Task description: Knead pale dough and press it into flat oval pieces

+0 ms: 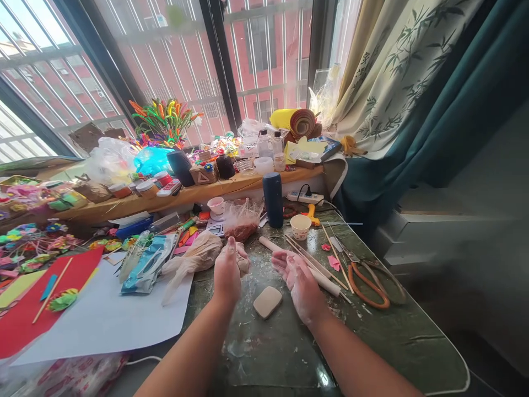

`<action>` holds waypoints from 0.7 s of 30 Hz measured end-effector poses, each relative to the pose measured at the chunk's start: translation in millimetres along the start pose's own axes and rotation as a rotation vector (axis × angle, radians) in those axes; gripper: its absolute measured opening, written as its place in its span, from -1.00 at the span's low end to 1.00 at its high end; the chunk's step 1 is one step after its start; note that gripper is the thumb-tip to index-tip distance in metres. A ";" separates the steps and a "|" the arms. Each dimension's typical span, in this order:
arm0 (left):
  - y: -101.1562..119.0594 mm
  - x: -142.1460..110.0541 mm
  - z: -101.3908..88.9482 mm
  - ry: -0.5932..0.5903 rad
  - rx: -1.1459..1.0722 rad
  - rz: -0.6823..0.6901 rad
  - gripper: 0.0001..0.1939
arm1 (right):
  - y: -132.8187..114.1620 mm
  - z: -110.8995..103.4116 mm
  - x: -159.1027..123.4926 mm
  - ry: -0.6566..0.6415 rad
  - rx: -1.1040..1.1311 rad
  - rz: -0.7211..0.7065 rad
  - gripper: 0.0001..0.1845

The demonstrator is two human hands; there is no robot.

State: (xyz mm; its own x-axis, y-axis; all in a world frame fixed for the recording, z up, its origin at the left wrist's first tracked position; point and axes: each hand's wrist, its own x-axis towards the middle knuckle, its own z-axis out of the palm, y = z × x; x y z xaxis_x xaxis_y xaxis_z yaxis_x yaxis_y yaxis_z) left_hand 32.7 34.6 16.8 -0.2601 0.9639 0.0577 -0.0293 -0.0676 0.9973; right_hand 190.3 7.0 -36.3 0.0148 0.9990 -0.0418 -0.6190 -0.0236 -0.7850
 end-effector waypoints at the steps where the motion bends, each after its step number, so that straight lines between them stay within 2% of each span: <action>1: 3.7 -2.9 1.0 -0.056 0.119 0.103 -0.40 | -2.4 2.6 0.1 -0.017 0.126 0.094 -0.58; 3: 12.6 -12.6 6.1 -0.304 0.354 0.328 -0.49 | -9.7 5.7 0.1 -0.081 0.340 0.259 -0.57; 5: 19.7 -24.8 13.9 -0.609 0.585 0.457 -0.54 | -18.0 4.6 0.6 -0.124 0.473 0.345 -0.55; 7: 21.9 -34.8 20.5 -0.772 0.710 0.561 -0.49 | -24.9 -0.1 2.2 -0.052 0.550 0.341 -0.59; 8: 21.1 -37.3 22.0 -0.784 0.718 0.589 -0.50 | -27.7 -3.0 3.1 0.019 0.572 0.329 -0.61; 9: 19.3 -37.6 21.9 -0.750 0.692 0.597 -0.53 | -30.2 -5.9 3.9 0.088 0.586 0.322 -0.62; 11: 14.3 -31.3 16.6 -0.592 0.591 0.555 -0.60 | -34.5 -9.9 4.1 0.143 0.581 0.306 -0.59; 13: 9.5 -18.3 6.6 -0.440 0.525 0.465 -0.63 | -37.4 -10.7 2.0 0.083 0.521 0.245 -0.52; 15: 6.2 -5.4 -4.4 -0.348 0.504 0.402 -0.62 | -37.4 -8.9 -1.4 0.007 0.438 0.159 -0.46; 18: 4.4 -2.4 -12.6 -0.269 0.466 0.354 -0.59 | -30.2 -4.3 -5.3 -0.070 0.307 0.154 -0.45; 21: 7.0 -26.5 -2.1 -0.247 0.479 0.348 -0.60 | -21.0 0.7 -5.9 -0.067 0.221 0.190 -0.47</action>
State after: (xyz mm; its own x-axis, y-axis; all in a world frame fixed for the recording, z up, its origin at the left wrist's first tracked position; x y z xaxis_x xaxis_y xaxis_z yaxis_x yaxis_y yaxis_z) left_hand 37.4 8.0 22.2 0.0553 0.9410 0.3339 0.4659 -0.3201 0.8249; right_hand 202.7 1.7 -19.2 -0.1653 0.9779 -0.1281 -0.7617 -0.2091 -0.6132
